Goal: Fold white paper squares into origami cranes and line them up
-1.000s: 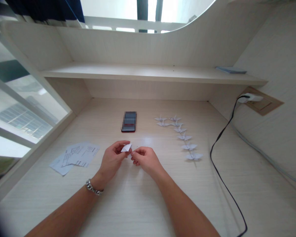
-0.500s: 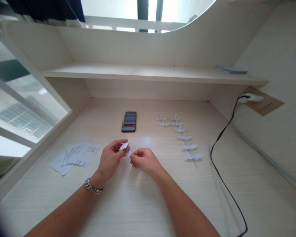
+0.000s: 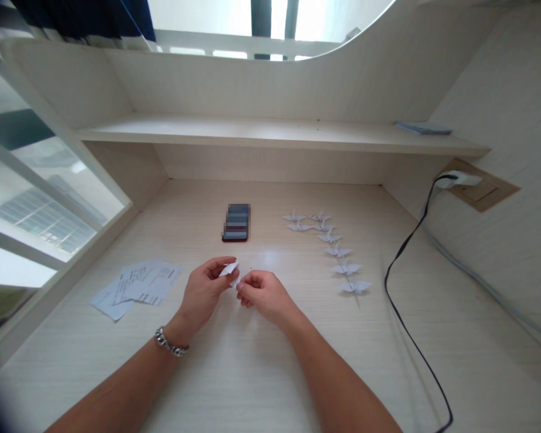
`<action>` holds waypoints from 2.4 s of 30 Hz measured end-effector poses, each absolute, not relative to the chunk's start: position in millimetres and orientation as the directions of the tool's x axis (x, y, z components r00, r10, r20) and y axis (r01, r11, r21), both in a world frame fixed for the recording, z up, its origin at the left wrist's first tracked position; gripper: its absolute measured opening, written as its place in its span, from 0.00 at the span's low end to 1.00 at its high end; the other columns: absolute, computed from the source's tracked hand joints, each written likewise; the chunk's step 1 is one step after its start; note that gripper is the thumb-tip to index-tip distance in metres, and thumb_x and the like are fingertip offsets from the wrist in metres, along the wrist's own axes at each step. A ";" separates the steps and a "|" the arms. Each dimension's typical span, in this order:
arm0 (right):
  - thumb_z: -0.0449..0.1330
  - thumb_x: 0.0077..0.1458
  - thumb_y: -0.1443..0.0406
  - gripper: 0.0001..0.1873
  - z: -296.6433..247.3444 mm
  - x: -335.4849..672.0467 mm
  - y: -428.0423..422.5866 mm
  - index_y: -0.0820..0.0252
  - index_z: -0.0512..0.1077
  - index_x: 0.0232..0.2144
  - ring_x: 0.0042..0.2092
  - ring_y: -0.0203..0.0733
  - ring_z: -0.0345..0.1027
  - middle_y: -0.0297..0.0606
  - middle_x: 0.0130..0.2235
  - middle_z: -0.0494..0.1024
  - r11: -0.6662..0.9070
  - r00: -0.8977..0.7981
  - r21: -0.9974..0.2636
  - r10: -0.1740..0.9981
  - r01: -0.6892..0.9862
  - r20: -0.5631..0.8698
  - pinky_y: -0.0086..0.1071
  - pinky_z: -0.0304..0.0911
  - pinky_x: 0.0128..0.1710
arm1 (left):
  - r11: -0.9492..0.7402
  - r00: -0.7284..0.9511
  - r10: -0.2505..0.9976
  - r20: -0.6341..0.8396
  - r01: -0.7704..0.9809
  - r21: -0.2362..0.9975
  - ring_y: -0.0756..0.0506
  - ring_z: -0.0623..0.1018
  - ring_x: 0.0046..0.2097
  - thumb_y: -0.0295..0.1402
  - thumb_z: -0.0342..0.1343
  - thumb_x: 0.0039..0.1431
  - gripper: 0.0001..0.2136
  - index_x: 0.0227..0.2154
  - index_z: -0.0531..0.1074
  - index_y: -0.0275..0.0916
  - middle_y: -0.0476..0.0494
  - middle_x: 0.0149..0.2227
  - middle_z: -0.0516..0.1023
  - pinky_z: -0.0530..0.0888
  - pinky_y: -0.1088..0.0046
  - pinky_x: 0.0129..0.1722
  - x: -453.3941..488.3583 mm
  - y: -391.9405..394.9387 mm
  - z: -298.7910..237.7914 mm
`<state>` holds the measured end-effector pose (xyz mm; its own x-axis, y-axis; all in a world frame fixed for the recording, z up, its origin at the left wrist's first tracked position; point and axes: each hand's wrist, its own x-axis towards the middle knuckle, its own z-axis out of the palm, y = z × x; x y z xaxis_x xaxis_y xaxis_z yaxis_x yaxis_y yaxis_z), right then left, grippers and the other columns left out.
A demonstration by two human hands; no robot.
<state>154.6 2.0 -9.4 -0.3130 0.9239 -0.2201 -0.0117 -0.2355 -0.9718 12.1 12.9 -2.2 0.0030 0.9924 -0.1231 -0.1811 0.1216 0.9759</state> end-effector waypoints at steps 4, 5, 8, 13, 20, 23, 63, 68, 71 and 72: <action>0.61 0.44 0.60 0.10 -6.2 156.6 1.5 0.63 0.69 0.23 0.23 0.32 0.64 0.35 0.22 0.72 -0.260 -0.353 -0.966 0.904 -0.005 -0.242 0.27 0.60 0.24 | 0.120 0.002 0.993 -0.122 -0.203 0.972 0.52 0.72 0.28 0.34 0.63 0.40 0.19 0.38 0.71 0.34 0.46 0.29 0.75 0.70 0.77 0.27 9.4 14.2 -3.1; 0.61 0.45 0.60 0.10 -5.4 156.8 1.5 0.63 0.69 0.23 0.23 0.32 0.64 0.35 0.23 0.73 -0.269 -0.351 -0.963 0.903 -0.009 -0.249 0.27 0.60 0.24 | 0.121 0.004 0.992 -0.123 -0.209 0.970 0.53 0.71 0.28 0.34 0.63 0.41 0.19 0.38 0.71 0.34 0.46 0.29 0.74 0.70 0.77 0.27 9.0 14.4 -3.5; 0.58 0.48 0.57 0.13 -4.9 156.3 1.8 0.63 0.69 0.25 0.23 0.31 0.64 0.35 0.24 0.73 -0.280 -0.315 -0.959 0.915 -0.044 -0.253 0.26 0.59 0.24 | 0.128 0.017 0.992 -0.128 -0.228 0.965 0.53 0.71 0.28 0.34 0.63 0.41 0.19 0.39 0.71 0.34 0.47 0.29 0.74 0.70 0.77 0.28 9.4 14.3 -4.5; 0.61 0.45 0.58 0.12 -7.8 156.4 1.3 0.63 0.68 0.23 0.22 0.32 0.63 0.33 0.22 0.72 -0.227 -0.311 -0.974 0.925 0.001 -0.216 0.27 0.59 0.24 | 0.128 0.033 0.992 -0.123 -0.227 0.965 0.51 0.73 0.30 0.32 0.63 0.40 0.18 0.38 0.71 0.34 0.45 0.31 0.76 0.71 0.75 0.30 12.3 12.9 -4.2; 0.60 0.46 0.58 0.11 -4.4 160.5 3.5 0.62 0.68 0.25 0.24 0.33 0.64 0.34 0.23 0.71 -0.131 -0.213 -0.991 0.969 -0.024 -0.123 0.26 0.60 0.23 | 0.129 0.053 0.991 -0.121 -0.192 0.973 0.50 0.74 0.31 0.29 0.61 0.43 0.16 0.39 0.73 0.35 0.42 0.34 0.78 0.71 0.75 0.30 12.4 13.1 -4.3; 0.60 0.45 0.60 0.11 -5.5 159.4 5.4 0.61 0.68 0.30 0.25 0.34 0.64 0.34 0.25 0.71 -0.062 -0.079 -0.996 0.995 -0.066 -0.056 0.26 0.60 0.22 | 0.097 0.067 0.994 -0.089 -0.114 0.989 0.48 0.75 0.32 0.27 0.59 0.43 0.15 0.38 0.74 0.35 0.41 0.36 0.78 0.71 0.74 0.31 13.0 12.0 -4.3; 0.60 0.46 0.57 0.12 -10.3 159.7 6.6 0.61 0.73 0.29 0.26 0.35 0.64 0.35 0.26 0.73 -0.065 -0.051 -0.992 0.997 -0.108 -0.060 0.27 0.60 0.24 | 0.225 0.252 0.958 -0.134 -0.380 0.897 0.49 0.75 0.32 0.34 0.58 0.50 0.10 0.34 0.73 0.35 0.42 0.34 0.76 0.72 0.72 0.34 12.5 8.0 -1.5; 0.62 0.43 0.60 0.11 -10.4 158.0 6.5 0.62 0.72 0.27 0.25 0.34 0.64 0.34 0.23 0.72 -0.038 -0.052 -0.990 0.998 -0.133 -0.031 0.27 0.59 0.24 | 0.205 0.275 0.955 -0.112 -0.338 0.918 0.49 0.74 0.34 0.32 0.58 0.50 0.10 0.35 0.73 0.33 0.41 0.34 0.76 0.72 0.71 0.35 12.5 8.1 -3.9; 0.62 0.43 0.61 0.09 -9.7 157.3 5.8 0.63 0.71 0.25 0.25 0.34 0.62 0.33 0.23 0.71 0.003 -0.017 -0.997 1.000 -0.076 0.004 0.26 0.58 0.24 | 0.201 0.300 0.949 -0.101 -0.325 0.924 0.49 0.74 0.33 0.31 0.58 0.50 0.09 0.35 0.73 0.33 0.41 0.34 0.76 0.72 0.71 0.36 12.7 8.0 -4.6; 0.62 0.43 0.62 0.08 -9.4 157.0 5.4 0.63 0.71 0.25 0.25 0.33 0.62 0.32 0.23 0.71 0.018 -0.001 -0.999 1.000 -0.039 0.018 0.26 0.58 0.24 | 0.200 0.306 0.947 -0.097 -0.325 0.924 0.49 0.74 0.33 0.31 0.58 0.50 0.09 0.35 0.73 0.33 0.41 0.33 0.76 0.72 0.71 0.35 12.8 8.1 -4.9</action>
